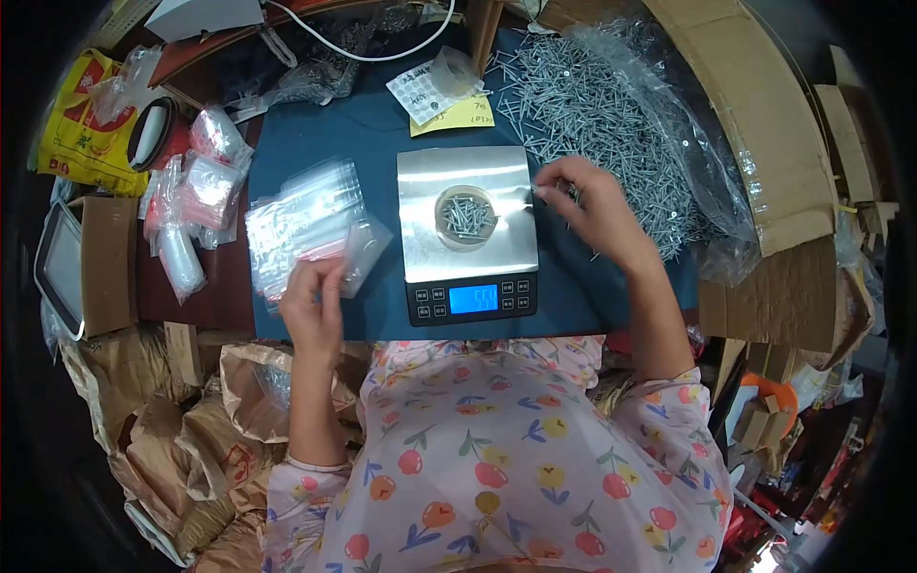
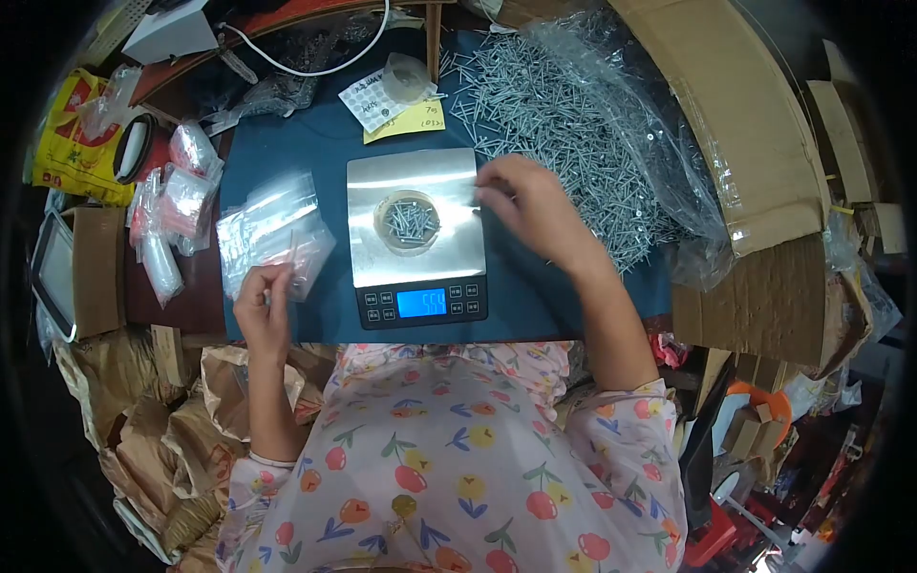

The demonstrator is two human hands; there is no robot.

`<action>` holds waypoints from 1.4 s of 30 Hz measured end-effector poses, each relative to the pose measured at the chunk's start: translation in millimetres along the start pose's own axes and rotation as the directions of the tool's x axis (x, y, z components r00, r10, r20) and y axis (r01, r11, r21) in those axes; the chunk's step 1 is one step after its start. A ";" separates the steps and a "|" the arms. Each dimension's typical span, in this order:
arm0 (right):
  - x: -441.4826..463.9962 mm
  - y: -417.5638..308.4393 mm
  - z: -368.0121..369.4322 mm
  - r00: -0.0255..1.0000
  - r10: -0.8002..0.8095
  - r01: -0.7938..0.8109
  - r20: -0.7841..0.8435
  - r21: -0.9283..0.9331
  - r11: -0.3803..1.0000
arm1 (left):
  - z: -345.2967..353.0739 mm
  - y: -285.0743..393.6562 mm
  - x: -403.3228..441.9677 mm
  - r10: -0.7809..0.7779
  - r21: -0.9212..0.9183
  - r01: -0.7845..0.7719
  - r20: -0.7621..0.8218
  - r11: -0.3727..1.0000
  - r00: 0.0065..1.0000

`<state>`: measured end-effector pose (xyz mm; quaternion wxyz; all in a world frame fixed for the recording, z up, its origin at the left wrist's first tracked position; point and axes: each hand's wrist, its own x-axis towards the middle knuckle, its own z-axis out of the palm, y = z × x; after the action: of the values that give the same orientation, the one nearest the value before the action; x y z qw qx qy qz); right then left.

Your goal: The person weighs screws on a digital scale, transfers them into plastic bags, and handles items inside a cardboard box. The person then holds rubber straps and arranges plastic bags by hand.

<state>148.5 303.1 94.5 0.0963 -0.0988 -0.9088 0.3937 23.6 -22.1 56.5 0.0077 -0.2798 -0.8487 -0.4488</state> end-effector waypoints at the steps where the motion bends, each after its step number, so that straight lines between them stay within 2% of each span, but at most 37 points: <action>1: 2.3 -13.4 1.7 0.999 -0.040 0.039 0.012 0.037 0.999 | 0.1 9.4 0.1 0.008 -0.016 -0.007 0.037 1.000 0.999; 4: 10.5 -41.4 16.8 0.987 -0.150 0.138 0.061 0.170 0.976 | 5.1 44.6 0.6 -0.039 -0.098 0.056 0.170 0.994 0.985; 6: 13.7 -47.9 32.5 0.971 -0.209 0.168 0.118 0.290 0.942 | 15.7 55.8 2.6 0.066 -0.268 -0.016 0.181 0.963 0.981; 7: 14.6 -47.1 43.4 0.947 -0.286 0.215 0.148 0.369 0.904 | 15.4 66.0 6.0 0.102 -0.324 -0.019 0.242 0.946 0.965; 8: 15.1 -46.8 52.6 0.916 -0.363 0.255 0.172 0.448 0.857 | 16.8 72.7 7.3 0.107 -0.370 -0.012 0.239 0.929 0.965; 9: 14.3 -57.8 51.3 0.902 -0.324 0.114 0.284 0.567 0.816 | 18.1 78.0 7.9 0.111 -0.414 -0.004 0.236 0.910 0.965; 10: 13.1 -65.3 47.4 0.899 -0.309 0.073 0.311 0.589 0.805 | 18.4 80.0 7.7 0.113 -0.456 0.005 0.232 0.890 0.966; 11: 12.4 -71.7 44.0 0.894 -0.294 0.031 0.338 0.609 0.793 | 23.0 73.2 2.4 0.117 -0.593 0.011 0.176 0.805 0.977; 12: 12.0 -74.3 42.7 0.888 -0.280 -0.012 0.365 0.627 0.779 | 24.5 70.4 3.5 0.210 -0.581 -0.082 0.157 0.810 0.965; 14: 12.7 -70.6 43.8 0.923 -0.288 0.080 0.254 0.606 0.791 | 27.1 66.5 9.1 0.394 -0.555 -0.264 0.128 0.789 0.910; 15: 13.4 -67.7 44.6 0.935 -0.293 0.125 0.199 0.591 0.797 | 23.9 69.4 5.8 0.254 -0.501 -0.091 0.267 0.861 0.930; 16: 13.8 -65.3 45.5 0.943 -0.300 0.169 0.143 0.572 0.803 | 22.8 70.9 8.6 0.327 -0.459 -0.197 0.223 0.866 0.918; 18: 13.5 -61.7 47.4 0.960 -0.230 0.098 0.162 0.573 0.814 | 19.8 74.4 16.7 0.470 -0.355 -0.397 0.144 0.846 0.871; 19: 13.2 -59.6 48.8 0.966 -0.192 0.061 0.171 0.573 0.817 | 14.5 81.4 18.2 0.495 -0.320 -0.444 0.098 0.837 0.863; 22: 15.8 -50.2 55.5 0.949 -0.263 0.133 0.176 0.532 0.836 | 7.5 76.5 19.5 0.561 -0.296 -0.505 0.152 0.811 0.813; 25: 22.1 -30.7 51.1 0.990 -0.106 0.056 0.090 0.443 0.895 | -2.9 62.0 18.6 0.458 -0.195 -0.418 0.263 0.887 0.849; 27: 18.9 -14.8 49.2 0.987 -0.146 0.130 0.068 0.202 0.971 | -9.6 62.7 20.4 0.419 -0.105 -0.406 0.295 0.908 0.859; 30: 7.9 -1.9 57.6 0.975 -0.189 0.205 0.118 -0.142 0.968 | -8.4 61.6 16.5 0.405 -0.202 -0.366 0.207 0.909 0.891; 32: 3.1 10.2 75.5 0.964 -0.238 0.264 0.119 -0.321 0.910 | -4.0 53.1 6.7 0.242 -0.276 -0.163 0.285 0.947 0.927; 33: 4.1 10.6 79.7 0.959 -0.272 0.285 0.085 -0.321 0.903 | -3.0 50.5 4.4 0.163 -0.305 -0.059 0.326 0.951 0.931; 36: 5.6 9.2 67.1 0.985 -0.146 0.154 0.087 -0.090 0.984 | 3.7 60.4 6.2 0.228 -0.231 -0.152 0.348 0.961 0.909; 37: 8.7 7.4 64.1 0.988 -0.150 0.151 -0.024 0.037 0.988 | 7.0 59.8 6.2 0.252 -0.218 -0.180 0.370 0.959 0.894; 38: 10.1 3.4 60.7 0.996 -0.082 0.088 -0.031 0.263 0.961 | 12.4 59.7 7.4 0.291 -0.246 -0.211 0.359 0.946 0.887; 40: 11.9 -7.8 50.6 0.999 0.050 -0.039 0.001 0.661 0.749 | 24.3 62.3 10.2 0.369 -0.303 -0.272 0.334 0.913 0.867; 41: 14.1 -18.1 43.9 1.000 -0.001 0.005 -0.005 0.686 0.727 | 26.5 65.7 8.5 0.337 -0.295 -0.237 0.356 0.926 0.872; 42: 15.6 -26.0 37.0 0.996 -0.065 0.011 0.058 0.655 0.756 | 30.2 68.3 7.7 0.342 -0.292 -0.247 0.340 0.924 0.876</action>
<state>121.5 263.9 90.3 0.0974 -0.0250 -0.7191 0.6876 57.2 34.7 92.2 -0.1238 -0.4877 -0.7202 -0.4775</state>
